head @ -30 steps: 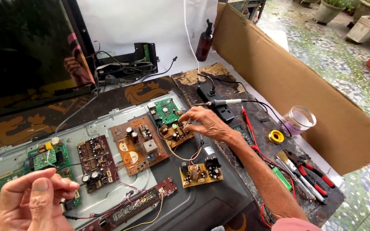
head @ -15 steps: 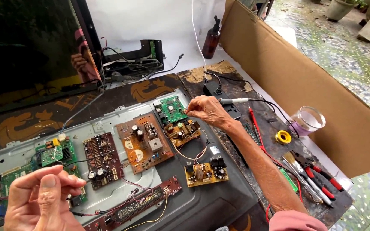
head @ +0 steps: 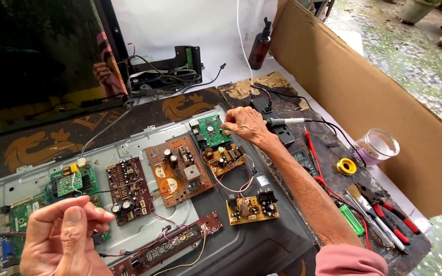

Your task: Testing and diagnosing electronic circuit boards inside a disassembled television using a multimeter and screwdriver.

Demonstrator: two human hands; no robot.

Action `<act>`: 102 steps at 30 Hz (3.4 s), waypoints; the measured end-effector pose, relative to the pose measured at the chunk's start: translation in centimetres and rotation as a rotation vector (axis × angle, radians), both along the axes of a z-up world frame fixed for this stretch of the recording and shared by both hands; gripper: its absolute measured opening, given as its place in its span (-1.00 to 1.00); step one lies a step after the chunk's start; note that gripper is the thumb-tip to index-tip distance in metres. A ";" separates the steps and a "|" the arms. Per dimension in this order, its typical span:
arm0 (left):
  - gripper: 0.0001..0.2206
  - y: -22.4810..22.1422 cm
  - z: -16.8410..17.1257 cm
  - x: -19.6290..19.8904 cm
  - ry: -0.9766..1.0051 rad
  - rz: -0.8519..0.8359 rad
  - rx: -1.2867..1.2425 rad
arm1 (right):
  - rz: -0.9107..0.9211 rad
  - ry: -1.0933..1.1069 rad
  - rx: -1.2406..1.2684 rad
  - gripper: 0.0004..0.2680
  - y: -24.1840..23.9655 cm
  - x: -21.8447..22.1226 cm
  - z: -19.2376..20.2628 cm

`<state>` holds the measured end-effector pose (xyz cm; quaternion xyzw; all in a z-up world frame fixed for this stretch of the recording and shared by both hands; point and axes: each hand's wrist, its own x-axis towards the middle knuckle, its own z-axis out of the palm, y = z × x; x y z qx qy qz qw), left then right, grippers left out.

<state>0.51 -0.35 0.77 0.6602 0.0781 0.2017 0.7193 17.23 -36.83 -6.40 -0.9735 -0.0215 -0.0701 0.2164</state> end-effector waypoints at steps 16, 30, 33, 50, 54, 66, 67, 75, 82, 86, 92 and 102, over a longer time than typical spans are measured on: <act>-0.80 -0.3 0.1 0.1 -0.081 -0.009 -0.059 | 0.049 0.099 -0.107 -0.84 2.0 -0.2 -0.8; -0.81 -0.2 0.7 -0.1 -0.084 -0.032 -0.066 | 0.229 0.212 -0.208 -0.91 2.9 -0.6 0.4; -0.81 -0.1 0.5 0.0 -0.094 -0.038 -0.065 | 0.255 0.180 -0.207 -0.90 2.9 -0.6 0.1; -0.82 0.1 0.7 0.0 -0.102 -0.070 -0.076 | 0.496 -0.089 -0.411 -0.89 1.6 -0.6 -1.1; -0.83 0.0 0.5 0.1 -0.139 -0.081 -0.085 | 0.499 0.043 -0.352 -0.94 1.6 -1.0 -0.5; -0.85 0.1 0.7 0.1 -0.130 -0.089 -0.093 | 0.498 0.067 -0.186 -0.98 2.3 -1.2 -0.2; -0.85 0.1 0.7 0.1 -0.127 -0.089 -0.088 | 0.498 0.049 -0.200 -0.97 2.3 -1.1 -0.3; -0.84 0.1 0.9 0.1 -0.113 -0.086 -0.075 | 0.465 0.008 -0.075 -0.94 2.3 -1.6 -0.2; -0.85 -0.2 1.0 0.0 -0.112 -0.067 -0.041 | 0.411 -0.030 -0.054 -0.96 2.3 -1.5 -0.3; -0.83 -0.3 0.7 0.1 -0.113 -0.064 -0.065 | 0.405 -0.042 -0.044 -0.97 2.3 -1.4 -0.1; -0.83 -0.3 0.7 0.1 -0.113 -0.047 -0.039 | 0.406 -0.059 -0.041 -0.97 2.0 -1.3 -0.2; -0.82 -0.7 1.0 0.0 -0.082 -0.041 -0.052 | 0.391 -0.055 -0.032 -0.97 1.9 -1.4 0.0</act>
